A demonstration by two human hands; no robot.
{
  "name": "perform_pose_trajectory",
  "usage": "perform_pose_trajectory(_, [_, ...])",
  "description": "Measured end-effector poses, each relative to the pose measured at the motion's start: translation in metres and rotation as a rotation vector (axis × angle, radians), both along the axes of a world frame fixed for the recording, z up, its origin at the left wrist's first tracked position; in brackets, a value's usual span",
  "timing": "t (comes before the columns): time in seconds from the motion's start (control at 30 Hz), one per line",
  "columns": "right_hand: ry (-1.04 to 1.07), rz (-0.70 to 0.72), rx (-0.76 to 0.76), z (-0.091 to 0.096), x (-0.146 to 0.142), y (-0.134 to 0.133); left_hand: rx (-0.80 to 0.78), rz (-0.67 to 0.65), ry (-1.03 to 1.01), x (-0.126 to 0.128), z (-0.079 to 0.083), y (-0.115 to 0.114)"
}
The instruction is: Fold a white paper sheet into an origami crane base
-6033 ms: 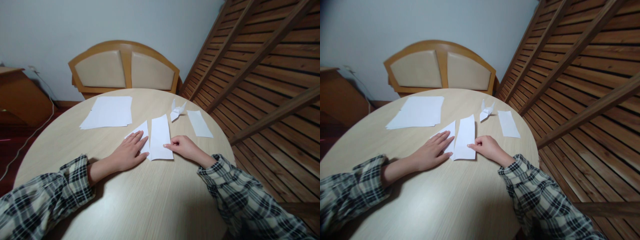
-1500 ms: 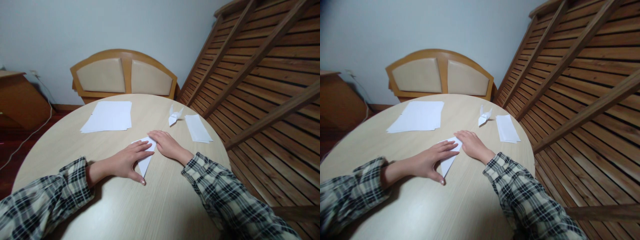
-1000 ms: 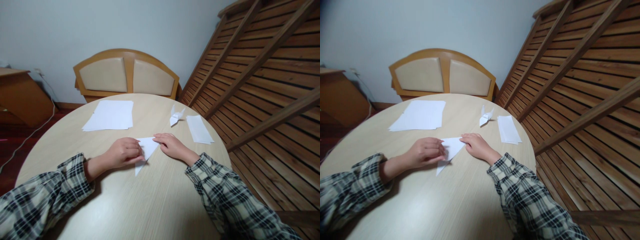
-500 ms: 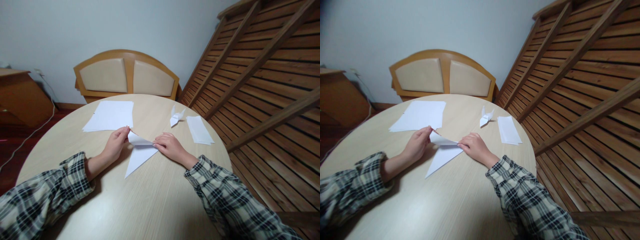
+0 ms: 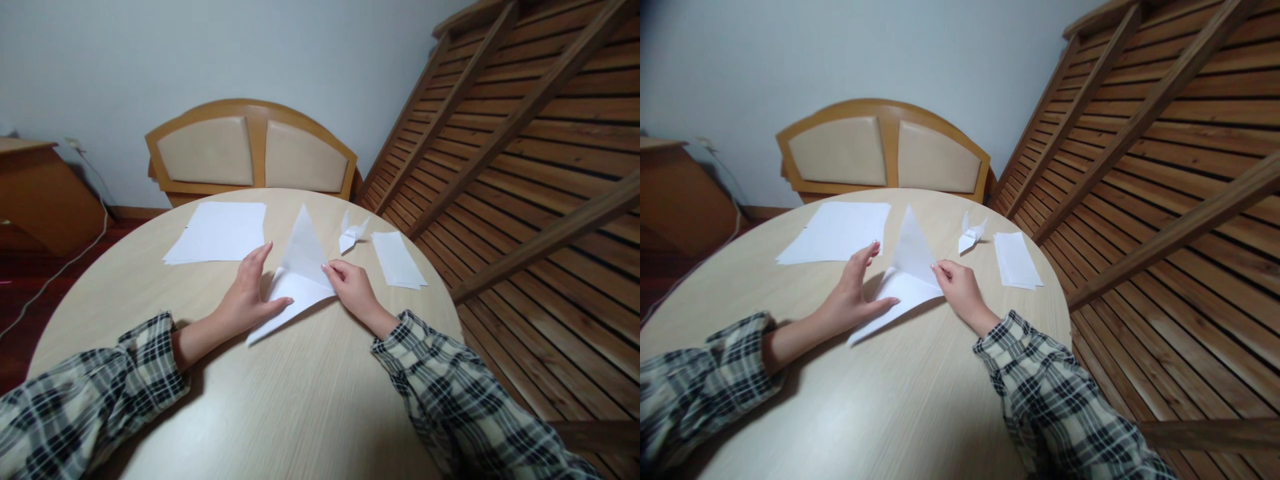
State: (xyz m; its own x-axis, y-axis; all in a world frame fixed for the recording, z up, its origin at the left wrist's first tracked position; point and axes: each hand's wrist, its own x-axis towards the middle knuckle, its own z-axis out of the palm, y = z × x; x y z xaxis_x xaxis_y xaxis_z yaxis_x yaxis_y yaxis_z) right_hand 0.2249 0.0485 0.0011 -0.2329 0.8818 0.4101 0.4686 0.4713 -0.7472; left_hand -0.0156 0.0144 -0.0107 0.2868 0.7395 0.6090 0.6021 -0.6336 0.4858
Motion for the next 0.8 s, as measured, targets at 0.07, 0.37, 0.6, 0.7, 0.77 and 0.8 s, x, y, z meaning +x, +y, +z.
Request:
perform_pose_trajectory(0.07, [0.048, -0.023, -0.048, 0.0, 0.001, 0.001, 0.049, 0.004, 0.124, -0.001, 0.003, -0.002])
perform_pose_trajectory(0.37, [0.545, 0.087, -0.513, -0.001, 0.001, -0.001, 0.141, -0.155, 0.44, 0.003, 0.008, -0.006])
perform_pose_trajectory(0.6, [0.716, 0.12, -0.68, 0.003, -0.003, -0.006, 0.093, -0.176, 0.403, 0.003, 0.009, -0.007])
perform_pose_trajectory(0.7, [0.724, 0.13, -0.697, 0.003, -0.005, -0.008, 0.081, -0.172, 0.389, 0.003, 0.01, -0.008])
perform_pose_trajectory(0.77, [0.723, 0.137, -0.698, 0.003, -0.006, -0.008, 0.072, -0.163, 0.373, 0.004, 0.011, -0.008])
perform_pose_trajectory(0.8, [0.721, 0.14, -0.694, 0.002, -0.007, -0.009, 0.062, -0.158, 0.365, 0.004, 0.011, -0.008])
